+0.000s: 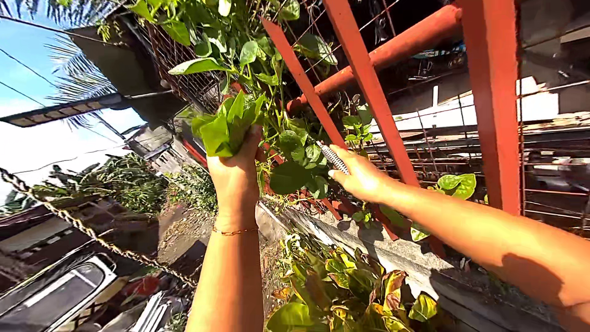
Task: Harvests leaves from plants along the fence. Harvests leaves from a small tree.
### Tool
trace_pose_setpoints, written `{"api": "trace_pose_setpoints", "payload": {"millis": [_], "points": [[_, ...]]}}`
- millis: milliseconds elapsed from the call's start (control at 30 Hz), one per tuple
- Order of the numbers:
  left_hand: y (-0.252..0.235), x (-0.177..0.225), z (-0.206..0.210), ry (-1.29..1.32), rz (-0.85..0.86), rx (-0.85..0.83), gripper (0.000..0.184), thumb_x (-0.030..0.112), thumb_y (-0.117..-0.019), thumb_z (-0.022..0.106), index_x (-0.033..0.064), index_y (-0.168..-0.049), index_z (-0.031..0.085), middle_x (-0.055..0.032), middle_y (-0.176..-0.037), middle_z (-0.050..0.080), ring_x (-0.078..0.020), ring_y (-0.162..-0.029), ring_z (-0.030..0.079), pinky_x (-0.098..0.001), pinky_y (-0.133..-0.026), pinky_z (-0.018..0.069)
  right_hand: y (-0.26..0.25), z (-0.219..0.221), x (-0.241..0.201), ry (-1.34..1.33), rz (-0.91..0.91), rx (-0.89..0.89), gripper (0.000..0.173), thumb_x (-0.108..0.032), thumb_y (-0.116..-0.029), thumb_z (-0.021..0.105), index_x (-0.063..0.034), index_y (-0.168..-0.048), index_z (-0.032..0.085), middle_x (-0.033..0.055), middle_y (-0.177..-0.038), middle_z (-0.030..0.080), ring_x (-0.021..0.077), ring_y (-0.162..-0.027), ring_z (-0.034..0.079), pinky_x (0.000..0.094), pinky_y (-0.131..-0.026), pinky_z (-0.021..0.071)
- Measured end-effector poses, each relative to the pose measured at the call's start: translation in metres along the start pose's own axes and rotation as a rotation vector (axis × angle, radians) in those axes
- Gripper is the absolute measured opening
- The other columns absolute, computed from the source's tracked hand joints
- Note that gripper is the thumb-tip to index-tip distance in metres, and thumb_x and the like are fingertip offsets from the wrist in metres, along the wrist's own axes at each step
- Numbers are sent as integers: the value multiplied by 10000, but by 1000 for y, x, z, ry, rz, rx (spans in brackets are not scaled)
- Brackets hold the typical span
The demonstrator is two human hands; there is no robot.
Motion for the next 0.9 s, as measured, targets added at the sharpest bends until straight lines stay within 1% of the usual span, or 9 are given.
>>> {"api": "trace_pose_setpoints", "payload": {"millis": [67,167,233,367,433,600,700,800,900], "points": [[9,1,-4,26,61,33,202,132,-965,682,138,-1144,590,64,-893,677,-37,-626,599,-198,-574,535,5,1,5,24,-52,16,624,-150,-1054,561,-56,-1608,290,232,-1486,489,363,-1310,549,507,-1087,453],[31,2,-16,78,159,72,230,97,-1000,620,86,-1222,561,-2,-1105,712,-47,-651,616,-198,-578,535,17,-9,15,49,-80,80,580,-161,-1060,550,-92,-1595,336,211,-1436,532,350,-1208,609,517,-1000,506],[47,-2,-24,120,172,88,157,87,-1017,555,68,-1166,600,-29,-1059,726,-51,-622,587,-202,-561,501,32,-16,24,99,-124,120,548,-179,-1063,543,-116,-1582,377,175,-1422,560,318,-1167,634,509,-970,524],[90,-31,-27,171,11,128,72,88,-1000,566,91,-1051,617,-10,-921,712,-52,-610,574,-204,-553,489,69,-21,39,231,-177,86,506,-201,-1048,541,-150,-1545,462,114,-1348,625,242,-1079,666,474,-911,551],[112,-53,-21,165,-109,96,74,90,-979,623,80,-1049,640,-14,-903,714,-57,-614,577,-211,-562,495,77,-18,42,297,-130,7,480,-165,-1038,553,-139,-1515,499,122,-1278,656,256,-1031,680,492,-873,559],[150,-106,7,70,-327,-198,166,37,-929,684,31,-1095,668,3,-894,723,-40,-668,624,-224,-633,547,57,-2,36,415,-26,-67,376,-154,-1054,526,-100,-1423,574,160,-1145,694,321,-1023,681,555,-875,536],[141,-125,26,-67,-266,-343,166,28,-904,706,-26,-1060,687,-54,-915,714,-58,-810,675,-272,-778,583,41,3,32,426,12,-16,382,-148,-1059,504,-62,-1427,562,203,-1184,684,375,-1074,670,593,-915,515],[107,-134,38,-105,-160,-306,198,69,-923,692,-51,-1079,700,-119,-1002,732,-99,-933,700,-312,-887,581,33,11,32,399,45,28,367,-138,-1056,506,-60,-1408,574,204,-1160,686,371,-1053,673,590,-900,518],[71,-127,45,-212,-225,-294,266,146,-954,700,-37,-1147,701,-151,-1084,718,-153,-1010,678,-351,-961,532,28,19,34,331,72,31,369,-118,-1052,517,-53,-1410,581,199,-1204,678,350,-1090,662,570,-937,506]]}}
Point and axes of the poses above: each hand's wrist, its own y-axis away from the middle knuckle, its own z-axis out of the palm, x = y × z, the point moved 2 cm from there along -y, towards the middle knuckle
